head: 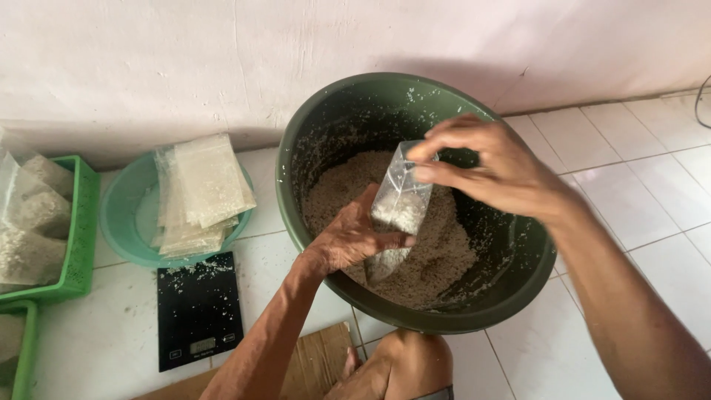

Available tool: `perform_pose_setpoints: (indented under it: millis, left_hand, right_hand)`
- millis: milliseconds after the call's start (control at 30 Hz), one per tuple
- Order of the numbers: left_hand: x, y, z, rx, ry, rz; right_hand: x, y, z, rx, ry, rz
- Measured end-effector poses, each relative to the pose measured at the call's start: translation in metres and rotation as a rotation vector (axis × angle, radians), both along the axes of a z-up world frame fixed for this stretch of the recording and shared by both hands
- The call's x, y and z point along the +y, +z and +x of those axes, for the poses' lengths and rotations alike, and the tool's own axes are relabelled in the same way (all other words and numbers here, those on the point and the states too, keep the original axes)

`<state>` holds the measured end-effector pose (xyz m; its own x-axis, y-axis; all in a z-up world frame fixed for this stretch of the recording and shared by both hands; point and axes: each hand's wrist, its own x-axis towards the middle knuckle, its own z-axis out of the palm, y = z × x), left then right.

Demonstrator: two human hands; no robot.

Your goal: The person scoops a grain-like substance from a large green basin into small clear plastic bags using a pink plastic scoop. They weigh each filled bag on a digital scale, seal it, and place it into a green tray with other finished packages.

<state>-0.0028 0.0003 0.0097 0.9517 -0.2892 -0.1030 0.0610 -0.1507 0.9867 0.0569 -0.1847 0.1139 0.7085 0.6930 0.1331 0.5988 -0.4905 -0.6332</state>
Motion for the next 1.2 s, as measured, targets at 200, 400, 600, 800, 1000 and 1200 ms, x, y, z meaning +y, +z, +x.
perform_pose_setpoints:
  millis: [200, 400, 600, 800, 1000, 1200]
  left_hand:
    - [0.001, -0.008, 0.005, 0.044, -0.126, 0.012]
    - [0.004, -0.008, 0.006, 0.033, -0.165, -0.052]
    - [0.003, -0.012, 0.009, -0.003, -0.179, 0.013]
    - [0.002, -0.025, 0.006, -0.026, -0.092, -0.31]
    - [0.003, -0.044, 0.001, -0.264, 0.297, -0.231]
    - [-0.001, -0.05, -0.008, -0.482, 0.323, -0.144]
  right_hand:
    - [-0.035, -0.006, 0.013, -0.13, 0.15, -0.004]
    - [-0.043, -0.014, 0.016, -0.231, 0.191, -0.053]
    - [-0.037, -0.028, 0.012, -0.303, 0.152, -0.103]
    - [-0.032, -0.045, -0.002, -0.447, 0.047, -0.174]
    - [-0.037, -0.061, -0.008, -0.449, -0.024, -0.157]
    - [-0.041, -0.103, -0.029, -0.446, -0.178, -0.212]
